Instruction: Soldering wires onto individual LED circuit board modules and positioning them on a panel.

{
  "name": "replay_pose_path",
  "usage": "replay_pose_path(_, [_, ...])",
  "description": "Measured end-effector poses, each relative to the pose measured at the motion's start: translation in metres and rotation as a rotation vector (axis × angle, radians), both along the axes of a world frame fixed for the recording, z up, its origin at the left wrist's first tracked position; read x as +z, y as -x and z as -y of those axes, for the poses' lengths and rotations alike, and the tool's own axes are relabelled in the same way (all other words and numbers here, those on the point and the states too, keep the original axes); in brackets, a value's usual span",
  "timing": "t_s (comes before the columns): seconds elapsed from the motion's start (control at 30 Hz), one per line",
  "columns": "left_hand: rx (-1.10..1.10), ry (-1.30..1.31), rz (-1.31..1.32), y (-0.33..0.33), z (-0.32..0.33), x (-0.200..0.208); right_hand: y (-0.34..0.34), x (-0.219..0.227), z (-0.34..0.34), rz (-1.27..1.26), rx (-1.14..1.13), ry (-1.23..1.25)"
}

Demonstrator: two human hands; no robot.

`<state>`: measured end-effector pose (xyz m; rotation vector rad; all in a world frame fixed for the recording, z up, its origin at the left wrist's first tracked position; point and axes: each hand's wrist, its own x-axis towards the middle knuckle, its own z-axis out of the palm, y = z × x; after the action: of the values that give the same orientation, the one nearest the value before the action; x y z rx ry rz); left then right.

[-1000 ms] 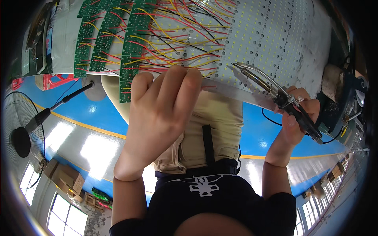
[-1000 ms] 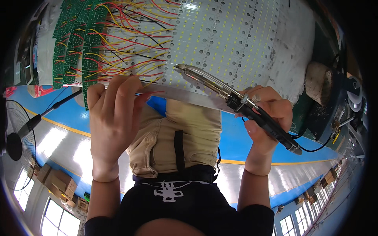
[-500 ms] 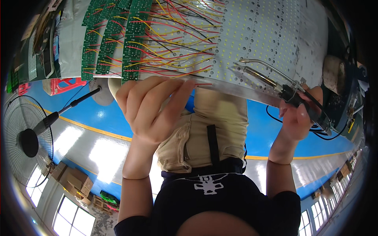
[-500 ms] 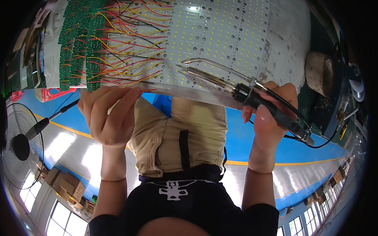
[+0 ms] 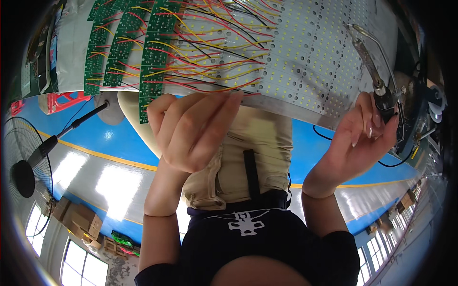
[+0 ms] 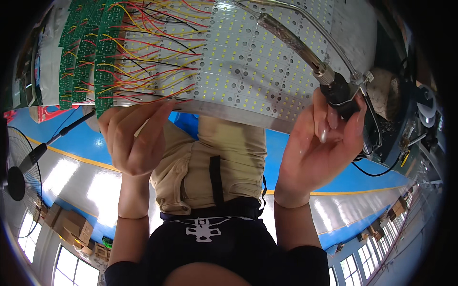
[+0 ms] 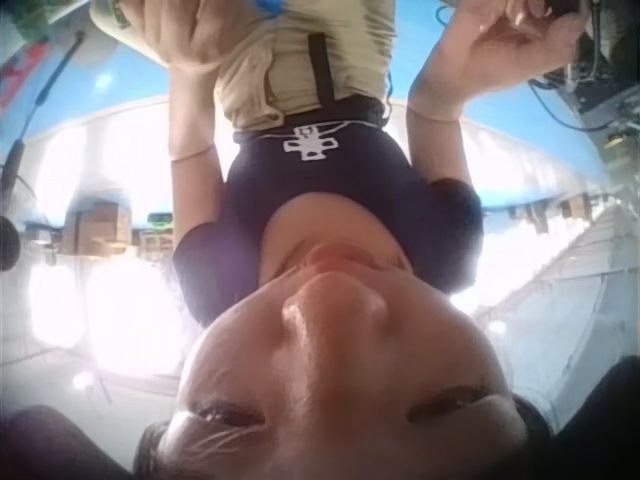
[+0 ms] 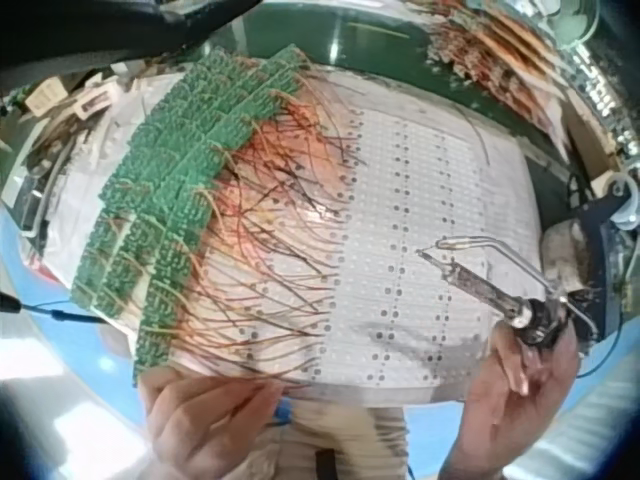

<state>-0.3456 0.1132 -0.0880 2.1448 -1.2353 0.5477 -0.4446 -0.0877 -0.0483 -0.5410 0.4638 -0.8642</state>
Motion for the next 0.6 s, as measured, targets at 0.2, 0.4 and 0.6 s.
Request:
replay_pose_path(0.2, [-0.002,-0.008,0.0,0.001,-0.001,-0.001,0.002,-0.019,-0.005,-0.508,-0.061,0.65])
replay_pose_path(0.4, [0.007,0.037,0.128,-0.003,0.001,-0.012,0.016,-0.04,0.003,-0.62,-0.123,1.135])
replay_pose_path(0.6, [0.028,0.011,0.163,-0.002,0.002,-0.012,0.015,-0.036,0.002,-0.567,-0.06,1.013])
